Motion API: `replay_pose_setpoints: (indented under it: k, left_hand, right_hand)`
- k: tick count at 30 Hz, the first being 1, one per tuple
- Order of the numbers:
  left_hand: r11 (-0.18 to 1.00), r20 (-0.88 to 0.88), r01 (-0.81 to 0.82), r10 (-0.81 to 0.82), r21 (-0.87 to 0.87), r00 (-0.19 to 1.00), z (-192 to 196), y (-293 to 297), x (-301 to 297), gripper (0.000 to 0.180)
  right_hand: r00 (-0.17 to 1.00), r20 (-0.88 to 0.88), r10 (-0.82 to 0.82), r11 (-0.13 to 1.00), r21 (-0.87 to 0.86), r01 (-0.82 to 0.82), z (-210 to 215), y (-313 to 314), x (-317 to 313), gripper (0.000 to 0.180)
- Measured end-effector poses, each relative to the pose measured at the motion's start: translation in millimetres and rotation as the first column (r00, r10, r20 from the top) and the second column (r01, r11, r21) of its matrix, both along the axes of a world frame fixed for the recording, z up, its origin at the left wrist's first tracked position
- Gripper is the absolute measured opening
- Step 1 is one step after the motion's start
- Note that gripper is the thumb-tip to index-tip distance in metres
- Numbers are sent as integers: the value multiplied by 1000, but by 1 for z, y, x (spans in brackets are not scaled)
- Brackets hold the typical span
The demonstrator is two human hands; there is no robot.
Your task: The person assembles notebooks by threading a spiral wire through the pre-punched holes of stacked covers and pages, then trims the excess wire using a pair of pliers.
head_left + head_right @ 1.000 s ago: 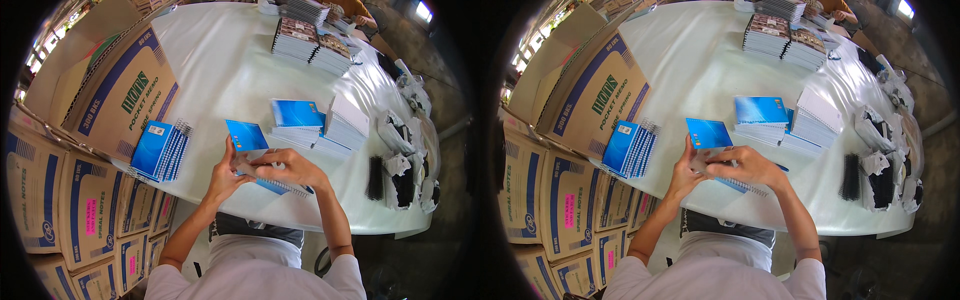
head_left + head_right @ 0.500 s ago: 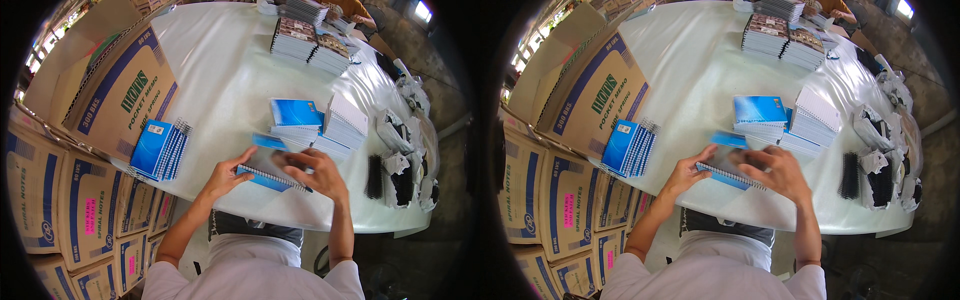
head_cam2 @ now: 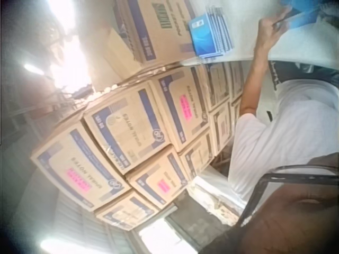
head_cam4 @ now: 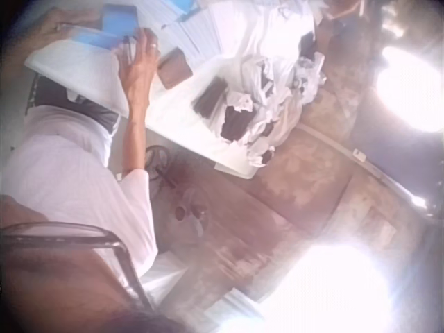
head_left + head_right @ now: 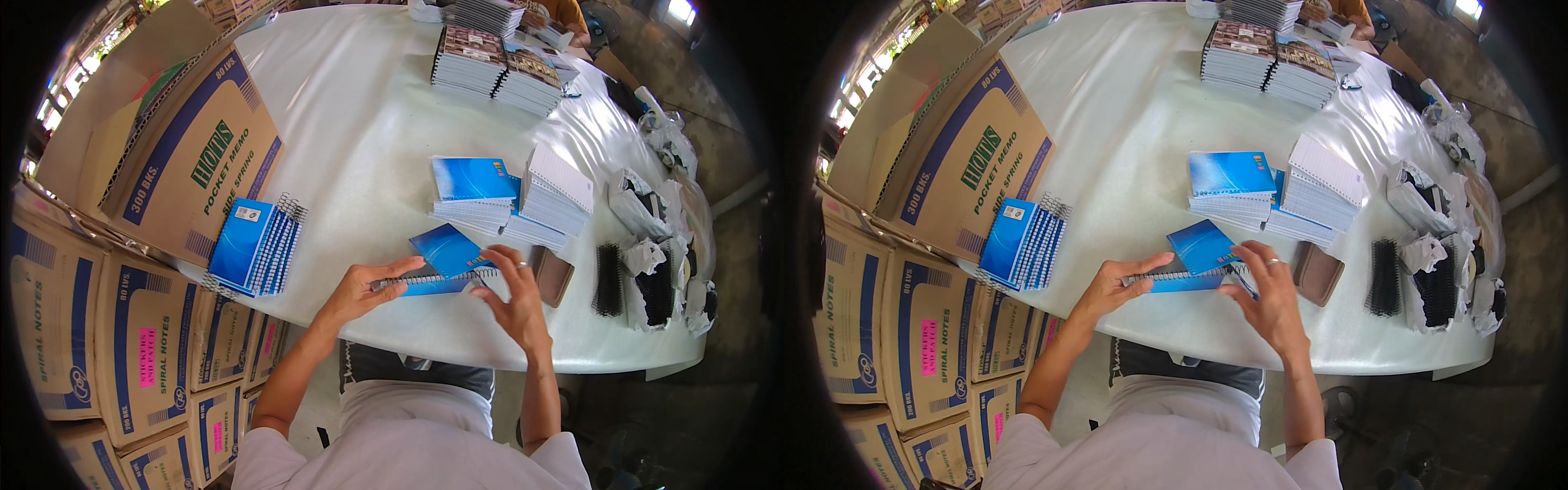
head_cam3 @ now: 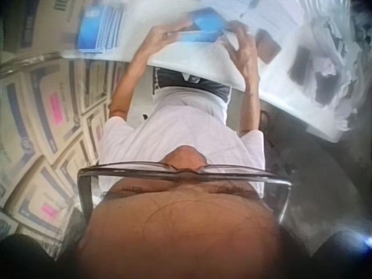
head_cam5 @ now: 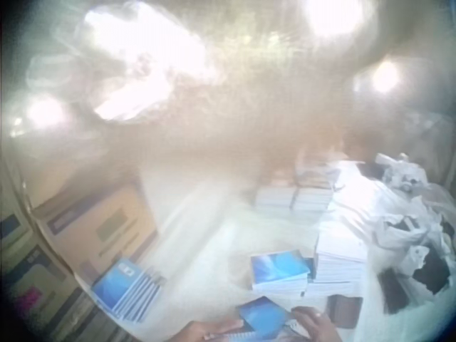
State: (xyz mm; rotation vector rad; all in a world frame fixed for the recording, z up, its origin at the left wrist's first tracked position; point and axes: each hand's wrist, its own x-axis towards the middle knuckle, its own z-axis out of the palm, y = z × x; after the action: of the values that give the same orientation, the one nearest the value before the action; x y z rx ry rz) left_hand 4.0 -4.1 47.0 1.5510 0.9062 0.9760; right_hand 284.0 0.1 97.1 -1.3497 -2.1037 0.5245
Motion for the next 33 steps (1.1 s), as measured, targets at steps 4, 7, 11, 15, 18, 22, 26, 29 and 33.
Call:
replay_pose_setpoints:
  k: [4,7,11,15,18,22,26,29,33]
  left_hand:
    - [984,11,-161,160,81,987,-16,-3,-13,46]
    - [902,-30,-351,370,252,929,-2,-9,-23,47]
    - [752,-270,-271,510,601,817,-7,-22,4,60]
    - [662,-386,-218,637,717,668,-17,-29,28,60]
    - [664,-406,-236,659,710,633,-11,-28,34,60]
    - [670,-421,-242,664,702,618,-7,-27,36,62]
    - [657,-457,-196,679,728,575,-4,-28,33,64]
    - [638,-461,-176,695,750,552,-3,-28,32,66]
    - [649,-451,-171,670,742,589,3,-30,29,67]
  right_hand:
    - [990,137,-32,999,8,31,-13,4,4,73]
    - [924,379,-51,981,192,-25,-56,2,25,70]
    - [892,400,-212,927,372,53,-76,-2,24,58]
    - [990,117,-75,987,148,57,-36,-38,-6,52]
    - [993,96,63,981,177,-79,-19,-57,-32,51]
    - [992,103,67,980,182,-85,-19,-55,-42,50]
    - [982,162,93,976,182,-122,-11,-51,-44,45]
    - [984,71,165,986,-17,-164,-3,-48,-42,36]
    - [873,-488,12,442,-780,-442,0,-17,-31,33]
